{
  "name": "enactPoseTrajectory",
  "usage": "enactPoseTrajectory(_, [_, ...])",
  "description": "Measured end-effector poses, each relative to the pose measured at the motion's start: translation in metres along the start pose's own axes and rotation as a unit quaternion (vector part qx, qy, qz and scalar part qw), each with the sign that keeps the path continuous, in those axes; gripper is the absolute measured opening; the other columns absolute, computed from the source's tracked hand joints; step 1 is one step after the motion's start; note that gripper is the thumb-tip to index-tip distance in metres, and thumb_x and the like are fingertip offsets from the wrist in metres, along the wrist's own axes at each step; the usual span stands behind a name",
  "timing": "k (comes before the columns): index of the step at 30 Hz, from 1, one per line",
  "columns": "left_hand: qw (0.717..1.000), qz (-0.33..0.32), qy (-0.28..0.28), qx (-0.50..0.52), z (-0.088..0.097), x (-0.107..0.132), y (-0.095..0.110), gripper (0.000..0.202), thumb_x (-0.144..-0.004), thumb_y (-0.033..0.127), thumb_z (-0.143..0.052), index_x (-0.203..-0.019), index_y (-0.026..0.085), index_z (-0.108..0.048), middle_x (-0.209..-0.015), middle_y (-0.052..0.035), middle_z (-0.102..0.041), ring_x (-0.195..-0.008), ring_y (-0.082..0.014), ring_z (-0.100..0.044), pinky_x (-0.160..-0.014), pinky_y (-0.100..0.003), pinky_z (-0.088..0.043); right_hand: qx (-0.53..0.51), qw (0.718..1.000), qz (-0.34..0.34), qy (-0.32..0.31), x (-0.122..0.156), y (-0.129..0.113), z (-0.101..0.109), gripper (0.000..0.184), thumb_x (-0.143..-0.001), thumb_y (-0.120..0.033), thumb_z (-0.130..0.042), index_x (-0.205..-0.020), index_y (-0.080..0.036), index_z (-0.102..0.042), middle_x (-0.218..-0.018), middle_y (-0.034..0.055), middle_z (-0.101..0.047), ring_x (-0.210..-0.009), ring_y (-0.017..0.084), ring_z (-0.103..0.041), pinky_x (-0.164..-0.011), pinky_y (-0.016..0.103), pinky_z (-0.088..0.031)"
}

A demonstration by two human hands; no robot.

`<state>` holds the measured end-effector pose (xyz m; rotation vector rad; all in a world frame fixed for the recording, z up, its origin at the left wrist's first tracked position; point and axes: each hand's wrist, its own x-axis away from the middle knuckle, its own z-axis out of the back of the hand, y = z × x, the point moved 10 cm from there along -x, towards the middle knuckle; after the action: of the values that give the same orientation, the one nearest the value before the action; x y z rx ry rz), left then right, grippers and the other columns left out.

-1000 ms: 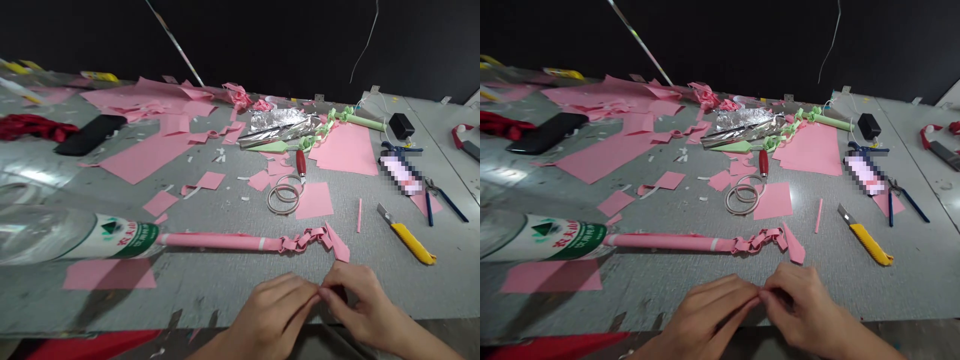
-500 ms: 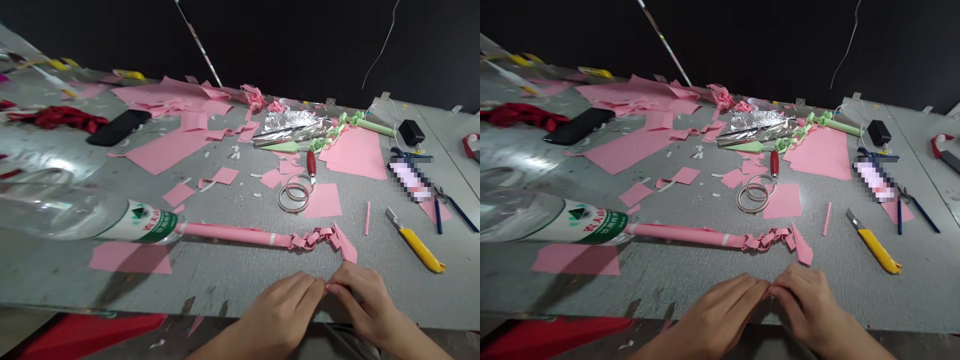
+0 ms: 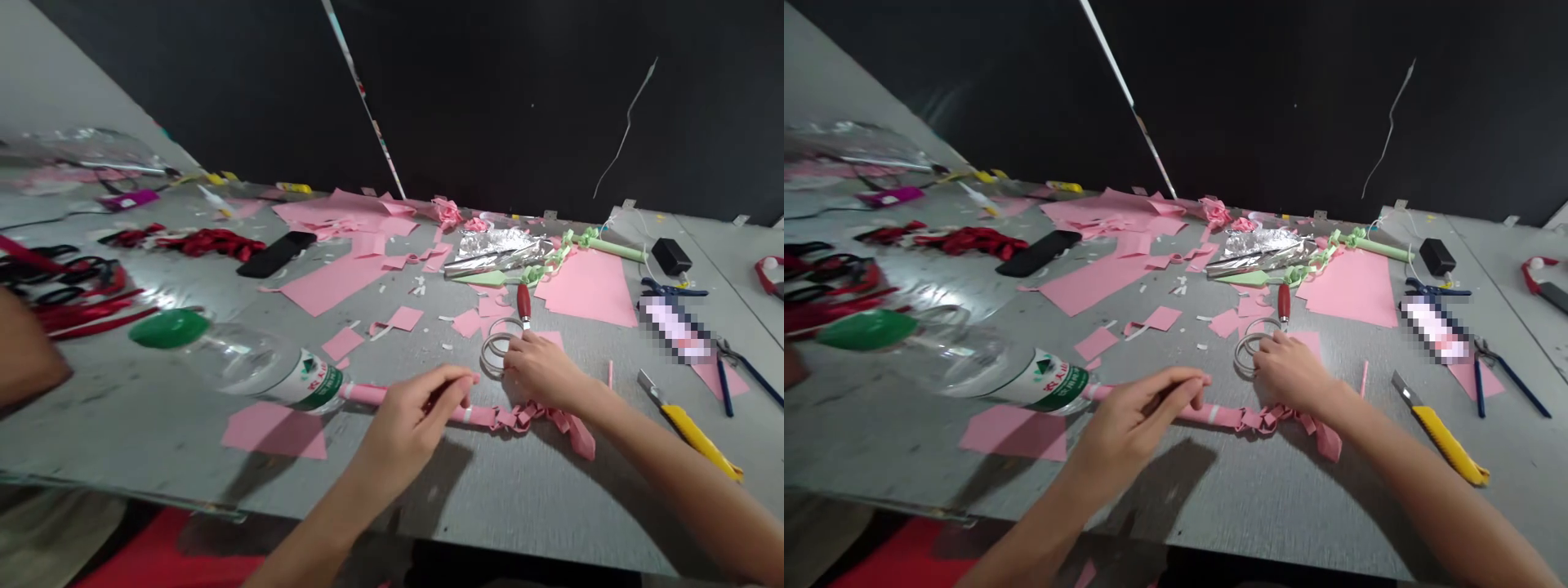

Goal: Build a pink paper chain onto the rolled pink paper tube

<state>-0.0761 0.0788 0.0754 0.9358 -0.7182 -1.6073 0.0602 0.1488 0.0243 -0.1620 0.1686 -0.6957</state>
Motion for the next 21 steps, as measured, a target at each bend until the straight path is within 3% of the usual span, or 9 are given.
enactPoseTrajectory(3, [1.000, 0.004, 0.006, 0.027, 0.003, -0.024, 0.008, 0.032, -0.102, 0.045, -0.061, -0.094, 0.018, -0.077, -0.071, 0.0007, -0.065, -0.061, -0.0147, -0.057, -0.056, -0.024, -0.044, -0.043, 0.997, -0.043, 0.054, 0.033, 0.007, 0.029, 0.011, -0.108, -0.014, -0.058, -0.104, -0.019, -0.068, -0.103, 0.0082, -0.076, -0.098, 0.023, -0.067, -0.085, 0.034, -0.054])
enactPoseTrajectory(4, [0.999, -0.006, 0.011, 0.032, -0.001, -0.031, 0.012, 0.030, -0.098, 0.046, -0.067, -0.094, 0.018, -0.077, -0.071, 0.0011, -0.064, -0.061, -0.0142, -0.055, -0.056, -0.024, -0.043, -0.120, 0.987, -0.068, 0.087, 0.046, 0.011, 0.041, 0.011, -0.110, -0.017, -0.057, -0.104, -0.020, -0.066, -0.101, 0.0064, -0.077, -0.095, 0.021, -0.069, -0.083, 0.032, -0.054])
enactPoseTrajectory(6, [0.999, -0.039, 0.017, 0.032, -0.017, -0.044, 0.024, 0.025, -0.090, 0.043, -0.078, -0.093, 0.018, -0.077, -0.069, 0.0027, -0.063, -0.059, -0.0129, -0.050, -0.057, -0.024, -0.042, -0.246, 0.954, -0.106, 0.133, 0.071, 0.017, 0.055, 0.012, -0.111, -0.021, -0.056, -0.102, -0.022, -0.064, -0.094, 0.0023, -0.077, -0.086, 0.019, -0.072, -0.079, 0.031, -0.053])
enactPoseTrajectory(8, [0.996, -0.085, 0.018, 0.027, -0.040, -0.052, 0.035, 0.021, -0.087, 0.036, -0.082, -0.098, 0.018, -0.079, -0.068, 0.0039, -0.064, -0.057, -0.0116, -0.048, -0.057, -0.023, -0.041, -0.301, 0.930, -0.125, 0.173, 0.088, 0.020, 0.061, 0.012, -0.110, -0.023, -0.055, -0.099, -0.024, -0.061, -0.088, 0.0003, -0.077, -0.083, 0.019, -0.073, -0.080, 0.032, -0.051])
enactPoseTrajectory(11, [0.987, -0.158, 0.029, 0.022, -0.069, -0.054, 0.047, 0.014, -0.093, 0.027, -0.077, -0.103, 0.018, -0.080, -0.075, 0.0020, -0.072, -0.059, -0.0110, -0.052, -0.061, -0.023, -0.043, -0.273, 0.923, -0.129, 0.238, 0.102, 0.023, 0.063, 0.011, -0.109, -0.024, -0.054, -0.100, -0.024, -0.060, -0.086, 0.0009, -0.078, -0.081, 0.020, -0.072, -0.082, 0.035, -0.048])
enactPoseTrajectory(14, [0.980, -0.196, 0.037, 0.026, -0.081, -0.051, 0.049, 0.010, -0.098, 0.021, -0.069, -0.095, 0.018, -0.079, -0.083, -0.0005, -0.079, -0.064, -0.0111, -0.061, -0.066, -0.022, -0.047, -0.240, 0.925, -0.119, 0.270, 0.106, 0.026, 0.057, 0.010, -0.107, -0.024, -0.055, -0.101, -0.023, -0.062, -0.088, 0.0027, -0.078, -0.080, 0.020, -0.071, -0.083, 0.037, -0.046])
enactPoseTrajectory(18, [0.988, -0.139, -0.010, 0.062, -0.089, -0.052, 0.037, 0.013, -0.098, 0.021, -0.067, -0.088, 0.018, -0.075, -0.076, 0.0018, -0.075, -0.064, -0.0107, -0.063, -0.063, -0.019, -0.047, -0.265, 0.922, -0.131, 0.248, 0.103, 0.029, 0.043, 0.013, -0.107, -0.026, -0.057, -0.108, -0.021, -0.069, -0.089, 0.0054, -0.079, -0.082, 0.023, -0.071, -0.081, 0.038, -0.046])
enactPoseTrajectory(21, [0.990, -0.085, -0.051, 0.104, -0.095, -0.053, 0.027, 0.013, -0.097, 0.024, -0.066, -0.086, 0.019, -0.072, -0.074, 0.0030, -0.070, -0.063, -0.0101, -0.060, -0.059, -0.018, -0.045, -0.329, 0.906, -0.156, 0.218, 0.099, 0.032, 0.034, 0.023, -0.108, -0.028, -0.055, -0.096, -0.021, -0.074, -0.088, 0.0066, -0.080, -0.082, 0.023, -0.070, -0.077, 0.036, -0.046])
